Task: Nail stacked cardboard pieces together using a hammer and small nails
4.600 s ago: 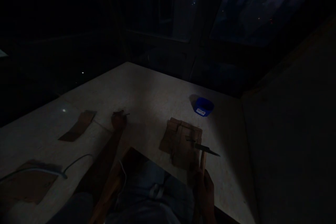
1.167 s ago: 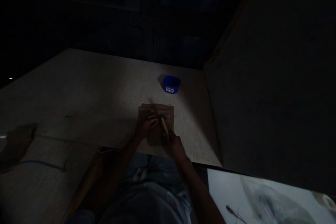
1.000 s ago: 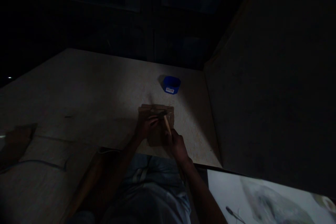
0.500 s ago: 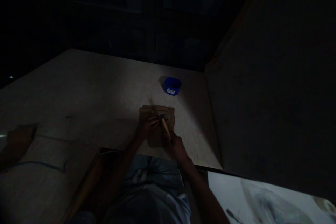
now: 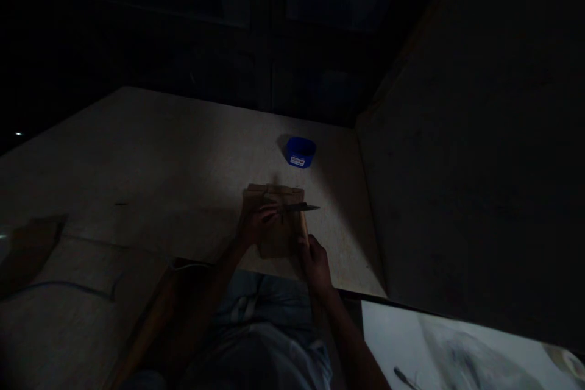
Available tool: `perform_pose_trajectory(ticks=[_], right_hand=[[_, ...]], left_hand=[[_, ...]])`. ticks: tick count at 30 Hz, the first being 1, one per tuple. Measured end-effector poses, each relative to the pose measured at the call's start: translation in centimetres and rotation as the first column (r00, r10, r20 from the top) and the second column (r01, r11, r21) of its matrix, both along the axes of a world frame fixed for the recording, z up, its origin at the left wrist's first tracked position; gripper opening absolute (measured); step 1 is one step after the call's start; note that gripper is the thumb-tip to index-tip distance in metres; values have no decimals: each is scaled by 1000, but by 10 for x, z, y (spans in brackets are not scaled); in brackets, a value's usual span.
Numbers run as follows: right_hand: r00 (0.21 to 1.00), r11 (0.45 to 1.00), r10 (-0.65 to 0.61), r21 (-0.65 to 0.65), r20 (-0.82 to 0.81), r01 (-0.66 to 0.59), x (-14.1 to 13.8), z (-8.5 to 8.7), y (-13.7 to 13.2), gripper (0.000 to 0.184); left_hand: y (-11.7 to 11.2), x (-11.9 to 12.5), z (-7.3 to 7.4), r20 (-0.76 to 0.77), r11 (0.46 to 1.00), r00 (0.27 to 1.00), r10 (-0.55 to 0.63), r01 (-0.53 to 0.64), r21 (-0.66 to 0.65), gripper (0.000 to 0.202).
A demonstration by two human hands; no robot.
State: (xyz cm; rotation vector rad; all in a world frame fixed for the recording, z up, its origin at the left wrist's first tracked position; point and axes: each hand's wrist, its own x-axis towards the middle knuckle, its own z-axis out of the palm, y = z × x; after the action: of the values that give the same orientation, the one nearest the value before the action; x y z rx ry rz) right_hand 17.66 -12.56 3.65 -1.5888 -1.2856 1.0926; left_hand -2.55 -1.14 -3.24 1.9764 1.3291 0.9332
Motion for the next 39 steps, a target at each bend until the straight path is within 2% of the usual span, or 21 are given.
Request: perform_pose_trajectory(ticks=[5, 11, 14, 17, 19, 21, 23, 26, 30, 34, 39], right_hand=[[993, 993, -89, -79, -80, 83, 2, -13, -11, 44], [986, 991, -116, -73, -115, 108, 3, -21, -14, 46], [983, 991, -123, -74, -138, 114, 1, -22, -15, 45], [981, 990, -134, -67, -141, 126, -2, -19, -15, 46], [981, 990, -135, -58, -140, 127, -3, -17, -15, 47], [982, 991, -129, -43, -136, 124, -4, -16, -14, 47], [983, 992, -126, -29, -135, 123, -5, -17, -13, 47], [981, 992, -122, -38, -151, 118, -4, -24, -13, 47], [972, 990, -136, -67, -191, 125, -4, -35, -15, 47], [965, 990, -133, -79, -225, 118, -3, -42, -17, 46], [974, 993, -106, -77, -198, 92, -2, -44, -19, 44]], left_hand=[[-1, -1, 7, 10, 1000, 1000, -4, 4, -16, 21], [-2, -4, 12, 0, 992, 999, 48, -48, -114, 38], [-5, -7, 16, -22, 993, 995, 97, -98, -62, 41], [-12, -7, 25, -49, 994, 993, 108, -106, 42, 34], [-19, -2, 33, -110, 994, 990, 90, -81, 76, 24], [-26, 7, 41, -188, 997, 981, 57, -47, 54, 16], [-31, 19, 47, -261, 1000, 965, 26, -28, -3, 18], [-37, 37, 53, -368, 996, 929, 36, -64, -66, 25], [-40, 50, 54, -471, 986, 878, 81, -139, -89, 25], [-39, 52, 48, -512, 990, 856, 70, -122, -69, 28], [-40, 48, 39, -407, 994, 908, 94, -108, -11, 21]])
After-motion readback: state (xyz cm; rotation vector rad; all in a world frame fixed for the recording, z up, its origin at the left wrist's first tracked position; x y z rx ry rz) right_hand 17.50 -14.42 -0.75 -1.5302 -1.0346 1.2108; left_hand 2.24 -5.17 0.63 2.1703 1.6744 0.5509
